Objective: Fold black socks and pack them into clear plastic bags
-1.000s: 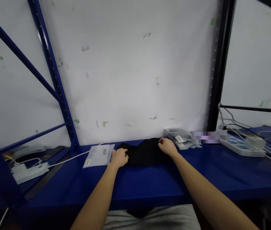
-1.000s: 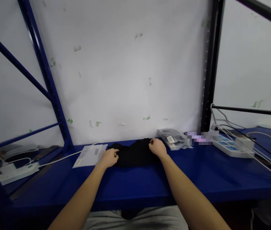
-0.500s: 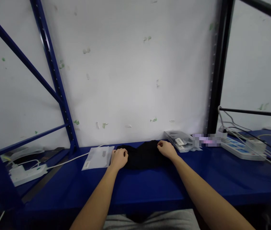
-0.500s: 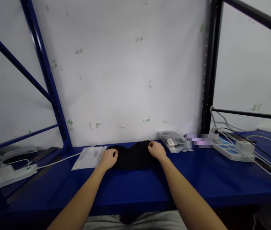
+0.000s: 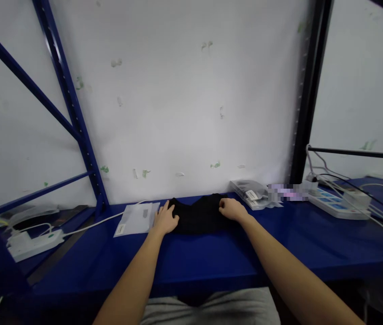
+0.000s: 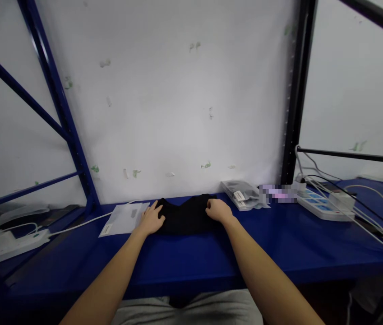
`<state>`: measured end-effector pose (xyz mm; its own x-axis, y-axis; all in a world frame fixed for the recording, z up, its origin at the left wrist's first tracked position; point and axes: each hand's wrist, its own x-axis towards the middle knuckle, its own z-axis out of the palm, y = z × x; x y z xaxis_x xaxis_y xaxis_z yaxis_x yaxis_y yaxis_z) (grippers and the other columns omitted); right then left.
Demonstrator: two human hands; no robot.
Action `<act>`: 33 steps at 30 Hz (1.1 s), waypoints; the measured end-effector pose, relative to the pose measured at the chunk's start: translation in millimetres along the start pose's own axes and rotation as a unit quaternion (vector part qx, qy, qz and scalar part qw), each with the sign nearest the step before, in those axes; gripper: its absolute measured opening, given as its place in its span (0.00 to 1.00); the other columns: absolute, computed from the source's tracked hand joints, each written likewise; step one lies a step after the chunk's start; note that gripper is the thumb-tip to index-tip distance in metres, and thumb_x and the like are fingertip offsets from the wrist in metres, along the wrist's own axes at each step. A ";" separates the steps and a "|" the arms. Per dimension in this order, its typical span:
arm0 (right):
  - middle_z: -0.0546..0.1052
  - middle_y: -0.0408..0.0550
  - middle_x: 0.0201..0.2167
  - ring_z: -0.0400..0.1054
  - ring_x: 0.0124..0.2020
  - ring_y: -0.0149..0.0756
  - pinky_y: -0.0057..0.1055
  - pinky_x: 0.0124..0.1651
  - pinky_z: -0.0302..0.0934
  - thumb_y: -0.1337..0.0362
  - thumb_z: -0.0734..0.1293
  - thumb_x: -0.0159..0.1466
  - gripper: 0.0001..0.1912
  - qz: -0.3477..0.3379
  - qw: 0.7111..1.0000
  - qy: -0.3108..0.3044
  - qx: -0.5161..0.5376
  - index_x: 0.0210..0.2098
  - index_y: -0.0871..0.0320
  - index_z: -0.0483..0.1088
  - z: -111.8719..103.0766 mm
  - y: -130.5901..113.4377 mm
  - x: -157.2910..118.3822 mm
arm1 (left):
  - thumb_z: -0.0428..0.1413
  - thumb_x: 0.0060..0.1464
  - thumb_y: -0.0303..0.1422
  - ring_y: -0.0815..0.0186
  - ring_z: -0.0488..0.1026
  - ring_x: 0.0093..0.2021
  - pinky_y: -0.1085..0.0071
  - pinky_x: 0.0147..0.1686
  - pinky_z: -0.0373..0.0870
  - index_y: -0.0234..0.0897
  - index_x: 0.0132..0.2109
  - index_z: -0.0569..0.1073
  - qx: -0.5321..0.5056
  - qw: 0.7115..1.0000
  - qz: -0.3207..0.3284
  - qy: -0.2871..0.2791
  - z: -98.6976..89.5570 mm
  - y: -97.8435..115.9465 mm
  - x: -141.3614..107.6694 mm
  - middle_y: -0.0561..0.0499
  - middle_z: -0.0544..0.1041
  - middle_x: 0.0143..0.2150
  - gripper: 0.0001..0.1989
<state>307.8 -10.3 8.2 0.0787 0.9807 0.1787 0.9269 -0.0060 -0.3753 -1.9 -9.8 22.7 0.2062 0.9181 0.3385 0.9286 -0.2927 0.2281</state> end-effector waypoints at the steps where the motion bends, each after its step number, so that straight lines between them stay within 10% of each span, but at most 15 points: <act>1: 0.73 0.51 0.52 0.71 0.48 0.41 0.44 0.50 0.68 0.58 0.66 0.69 0.15 -0.001 1.000 0.007 -0.003 0.53 0.58 0.69 -1.8 -1.5 -0.5 | 0.52 0.61 0.35 0.46 0.54 0.68 0.48 0.65 0.51 0.42 0.64 0.67 -0.002 1.000 0.003 0.012 -1.6 1.6 -1.3 0.45 0.55 0.71 0.24; 9: 0.73 0.51 0.51 0.71 0.48 0.40 0.44 0.50 0.68 0.58 0.65 0.69 0.15 0.015 0.999 0.034 0.017 0.52 0.58 0.69 -5.2 -9.9 -4.6 | 0.55 0.65 0.39 0.54 0.67 0.59 0.48 0.59 0.62 0.38 0.57 0.71 -0.022 0.993 0.111 -0.036 -1.9 17.9 -13.8 0.44 0.69 0.61 0.17; 19: 0.72 0.51 0.53 0.70 0.49 0.41 0.45 0.51 0.68 0.58 0.65 0.69 0.15 0.127 0.959 0.129 0.217 0.53 0.57 0.69 -7.5 9.1 3.9 | 0.55 0.65 0.38 0.53 0.67 0.59 0.48 0.57 0.65 0.39 0.59 0.69 -0.015 0.994 0.082 -0.076 -6.1 15.4 -15.6 0.43 0.67 0.62 0.18; 33: 0.72 0.52 0.53 0.71 0.48 0.42 0.45 0.49 0.69 0.58 0.66 0.68 0.18 0.311 0.625 0.174 0.695 0.55 0.58 0.67 4.5 26.9 23.0 | 0.55 0.65 0.39 0.52 0.65 0.61 0.46 0.59 0.61 0.39 0.59 0.69 -0.035 0.991 0.085 -0.092 -2.8 10.0 -12.2 0.43 0.65 0.64 0.19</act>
<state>332.8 12.9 -1.9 0.5633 0.7703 -0.2989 -0.5177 0.0471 -0.8543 4.0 -24.6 23.4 0.4177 0.8848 0.2063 0.8527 -0.4602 0.2471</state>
